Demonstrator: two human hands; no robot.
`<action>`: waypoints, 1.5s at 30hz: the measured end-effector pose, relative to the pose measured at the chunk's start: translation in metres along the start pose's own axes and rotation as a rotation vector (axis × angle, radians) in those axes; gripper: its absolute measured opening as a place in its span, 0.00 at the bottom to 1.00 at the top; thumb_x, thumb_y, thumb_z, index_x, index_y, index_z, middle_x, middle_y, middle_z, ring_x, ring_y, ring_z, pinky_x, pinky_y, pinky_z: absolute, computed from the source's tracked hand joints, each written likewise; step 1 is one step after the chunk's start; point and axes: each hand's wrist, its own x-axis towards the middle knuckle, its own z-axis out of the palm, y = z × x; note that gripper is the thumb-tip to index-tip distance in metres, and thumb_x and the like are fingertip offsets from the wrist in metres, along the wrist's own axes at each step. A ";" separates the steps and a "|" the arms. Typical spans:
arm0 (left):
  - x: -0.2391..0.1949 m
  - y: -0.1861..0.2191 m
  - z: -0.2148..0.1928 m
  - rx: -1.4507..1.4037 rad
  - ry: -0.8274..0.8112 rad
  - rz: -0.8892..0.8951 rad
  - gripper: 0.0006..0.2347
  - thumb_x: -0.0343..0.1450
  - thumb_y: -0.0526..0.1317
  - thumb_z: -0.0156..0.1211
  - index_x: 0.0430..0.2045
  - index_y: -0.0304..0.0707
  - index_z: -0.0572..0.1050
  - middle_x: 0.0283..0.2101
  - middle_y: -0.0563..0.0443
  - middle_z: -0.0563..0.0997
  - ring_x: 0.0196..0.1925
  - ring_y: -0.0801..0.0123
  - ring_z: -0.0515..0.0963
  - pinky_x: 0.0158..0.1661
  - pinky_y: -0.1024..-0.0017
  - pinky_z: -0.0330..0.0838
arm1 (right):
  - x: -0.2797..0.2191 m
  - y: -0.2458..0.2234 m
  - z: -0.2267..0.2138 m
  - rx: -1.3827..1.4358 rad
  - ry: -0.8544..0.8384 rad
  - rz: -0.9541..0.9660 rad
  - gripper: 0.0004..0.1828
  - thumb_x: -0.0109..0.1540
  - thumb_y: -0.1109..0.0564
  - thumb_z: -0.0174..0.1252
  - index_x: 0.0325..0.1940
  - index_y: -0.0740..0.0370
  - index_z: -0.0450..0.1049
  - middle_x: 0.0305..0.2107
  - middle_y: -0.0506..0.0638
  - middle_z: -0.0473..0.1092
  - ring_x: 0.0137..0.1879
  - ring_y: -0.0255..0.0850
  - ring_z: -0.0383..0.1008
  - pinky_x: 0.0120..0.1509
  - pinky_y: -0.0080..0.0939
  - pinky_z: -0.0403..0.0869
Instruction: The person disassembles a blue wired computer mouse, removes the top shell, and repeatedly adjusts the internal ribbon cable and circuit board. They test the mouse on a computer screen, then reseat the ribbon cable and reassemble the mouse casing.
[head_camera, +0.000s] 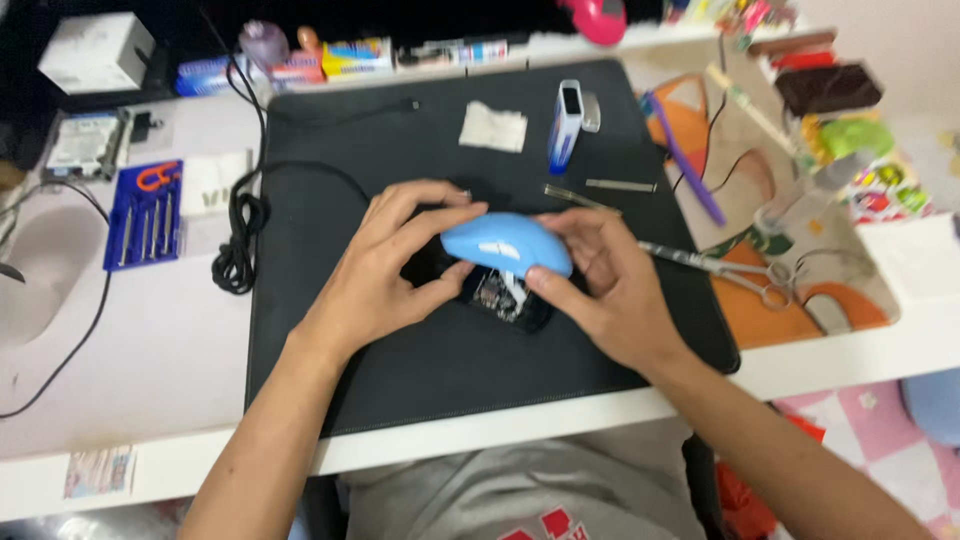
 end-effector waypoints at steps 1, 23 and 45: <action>-0.002 0.000 -0.002 -0.009 -0.017 -0.015 0.21 0.65 0.29 0.73 0.53 0.38 0.78 0.54 0.45 0.79 0.62 0.47 0.76 0.61 0.54 0.68 | -0.001 -0.008 0.002 0.008 0.010 0.021 0.29 0.58 0.65 0.69 0.60 0.70 0.64 0.55 0.60 0.72 0.62 0.42 0.74 0.69 0.42 0.72; -0.022 0.100 0.084 0.230 0.225 -0.741 0.06 0.67 0.40 0.73 0.33 0.41 0.87 0.16 0.59 0.59 0.20 0.78 0.59 0.25 0.75 0.57 | -0.001 -0.032 0.000 -0.092 -0.068 0.016 0.23 0.63 0.59 0.68 0.58 0.61 0.65 0.55 0.56 0.72 0.61 0.39 0.74 0.65 0.34 0.73; -0.026 0.094 0.100 0.106 0.362 -0.840 0.04 0.66 0.36 0.70 0.25 0.35 0.87 0.14 0.60 0.66 0.19 0.80 0.57 0.23 0.75 0.54 | -0.001 -0.034 0.003 -0.093 -0.055 0.005 0.25 0.61 0.60 0.68 0.59 0.63 0.64 0.58 0.58 0.70 0.67 0.44 0.72 0.73 0.38 0.72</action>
